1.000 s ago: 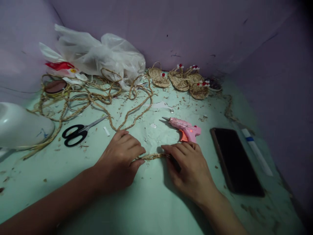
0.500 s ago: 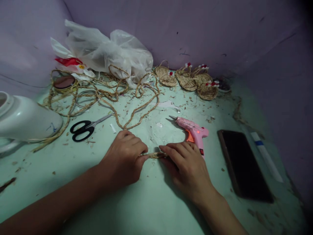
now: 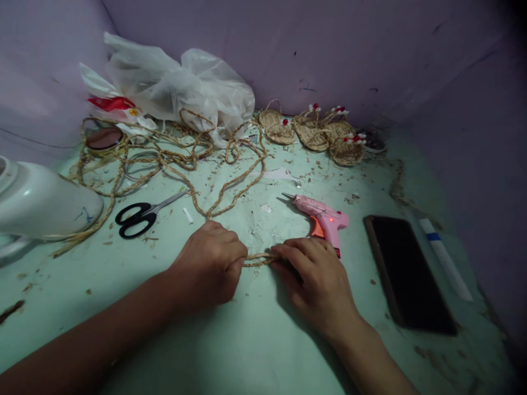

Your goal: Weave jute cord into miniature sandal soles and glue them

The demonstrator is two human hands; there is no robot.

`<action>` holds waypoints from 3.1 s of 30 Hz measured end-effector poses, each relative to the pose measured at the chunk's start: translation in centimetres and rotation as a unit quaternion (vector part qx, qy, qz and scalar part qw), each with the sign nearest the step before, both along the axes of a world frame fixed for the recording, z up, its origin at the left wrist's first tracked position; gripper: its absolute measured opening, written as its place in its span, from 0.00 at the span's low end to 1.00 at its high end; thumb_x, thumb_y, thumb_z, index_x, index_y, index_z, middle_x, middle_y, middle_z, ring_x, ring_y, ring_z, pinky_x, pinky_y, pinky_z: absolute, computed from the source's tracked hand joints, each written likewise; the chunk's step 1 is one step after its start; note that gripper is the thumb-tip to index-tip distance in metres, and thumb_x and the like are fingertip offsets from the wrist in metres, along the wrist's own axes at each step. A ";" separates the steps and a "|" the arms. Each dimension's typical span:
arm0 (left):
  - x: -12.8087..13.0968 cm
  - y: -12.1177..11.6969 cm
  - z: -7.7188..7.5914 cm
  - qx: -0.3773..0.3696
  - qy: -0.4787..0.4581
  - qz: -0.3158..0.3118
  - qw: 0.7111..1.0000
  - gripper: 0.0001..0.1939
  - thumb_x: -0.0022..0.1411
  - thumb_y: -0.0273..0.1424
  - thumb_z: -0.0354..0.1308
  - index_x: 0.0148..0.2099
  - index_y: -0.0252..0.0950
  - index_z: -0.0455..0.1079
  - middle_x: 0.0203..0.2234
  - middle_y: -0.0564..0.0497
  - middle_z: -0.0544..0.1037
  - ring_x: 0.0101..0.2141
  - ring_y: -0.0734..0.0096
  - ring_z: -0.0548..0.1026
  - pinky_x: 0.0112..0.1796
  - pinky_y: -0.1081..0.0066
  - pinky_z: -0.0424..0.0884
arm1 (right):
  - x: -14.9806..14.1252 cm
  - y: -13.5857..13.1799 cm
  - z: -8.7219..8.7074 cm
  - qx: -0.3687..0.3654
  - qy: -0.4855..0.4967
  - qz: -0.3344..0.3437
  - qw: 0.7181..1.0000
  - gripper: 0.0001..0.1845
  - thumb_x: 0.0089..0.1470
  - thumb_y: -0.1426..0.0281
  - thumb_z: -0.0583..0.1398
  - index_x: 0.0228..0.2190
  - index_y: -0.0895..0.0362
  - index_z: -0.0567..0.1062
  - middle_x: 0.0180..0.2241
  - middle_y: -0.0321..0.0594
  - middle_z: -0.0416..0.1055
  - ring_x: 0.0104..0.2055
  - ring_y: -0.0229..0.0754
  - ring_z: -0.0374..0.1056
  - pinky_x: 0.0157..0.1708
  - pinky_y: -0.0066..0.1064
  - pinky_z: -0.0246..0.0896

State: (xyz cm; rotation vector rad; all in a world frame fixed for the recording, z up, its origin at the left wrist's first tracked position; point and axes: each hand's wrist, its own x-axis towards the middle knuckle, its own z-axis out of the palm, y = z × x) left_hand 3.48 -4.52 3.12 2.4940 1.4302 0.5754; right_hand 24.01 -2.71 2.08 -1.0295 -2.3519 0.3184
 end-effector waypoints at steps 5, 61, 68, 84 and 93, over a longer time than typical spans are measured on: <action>0.2 0.0 0.6 -0.041 0.003 0.021 0.999 0.07 0.55 0.30 0.56 0.35 0.32 0.72 0.26 0.48 0.75 0.30 0.62 0.71 0.38 0.58 0.64 | -0.1 0.0 0.0 -0.011 -0.008 -0.006 1.000 0.10 0.52 0.76 0.59 0.38 0.61 0.76 0.32 0.45 0.73 0.34 0.47 0.65 0.35 0.40 0.57; -0.3 1.3 -1.3 0.110 0.025 -0.071 0.991 0.10 0.55 0.21 0.49 0.32 0.34 0.71 0.25 0.49 0.73 0.28 0.68 0.69 0.50 0.50 0.57 | 0.3 0.1 1.0 -0.006 -0.123 0.030 0.992 0.16 0.46 0.83 0.56 0.36 0.58 0.76 0.32 0.40 0.76 0.34 0.46 0.64 0.40 0.43 0.50; -1.1 2.0 -0.6 0.069 0.019 -0.127 0.989 0.11 0.56 0.19 0.49 0.34 0.35 0.72 0.26 0.51 0.74 0.31 0.70 0.70 0.52 0.54 0.57 | 1.2 0.8 0.9 -0.025 -0.081 0.042 0.995 0.18 0.48 0.83 0.54 0.38 0.56 0.75 0.34 0.39 0.76 0.36 0.44 0.66 0.43 0.43 0.50; -0.7 2.4 -0.5 0.042 -0.018 -0.183 0.982 0.12 0.53 0.17 0.49 0.32 0.34 0.71 0.26 0.50 0.73 0.31 0.68 0.67 0.49 0.58 0.59 | -0.9 0.5 0.4 -0.051 -0.050 0.102 0.992 0.17 0.43 0.85 0.55 0.34 0.60 0.75 0.33 0.41 0.74 0.34 0.44 0.63 0.36 0.39 0.50; -2.2 2.4 -0.3 0.026 -0.027 -0.148 0.988 0.09 0.60 0.22 0.49 0.37 0.33 0.71 0.30 0.48 0.74 0.34 0.68 0.69 0.47 0.60 0.61 | 0.0 0.3 0.2 -0.066 -0.031 0.058 0.996 0.10 0.54 0.77 0.57 0.40 0.60 0.74 0.33 0.43 0.74 0.35 0.45 0.66 0.38 0.39 0.52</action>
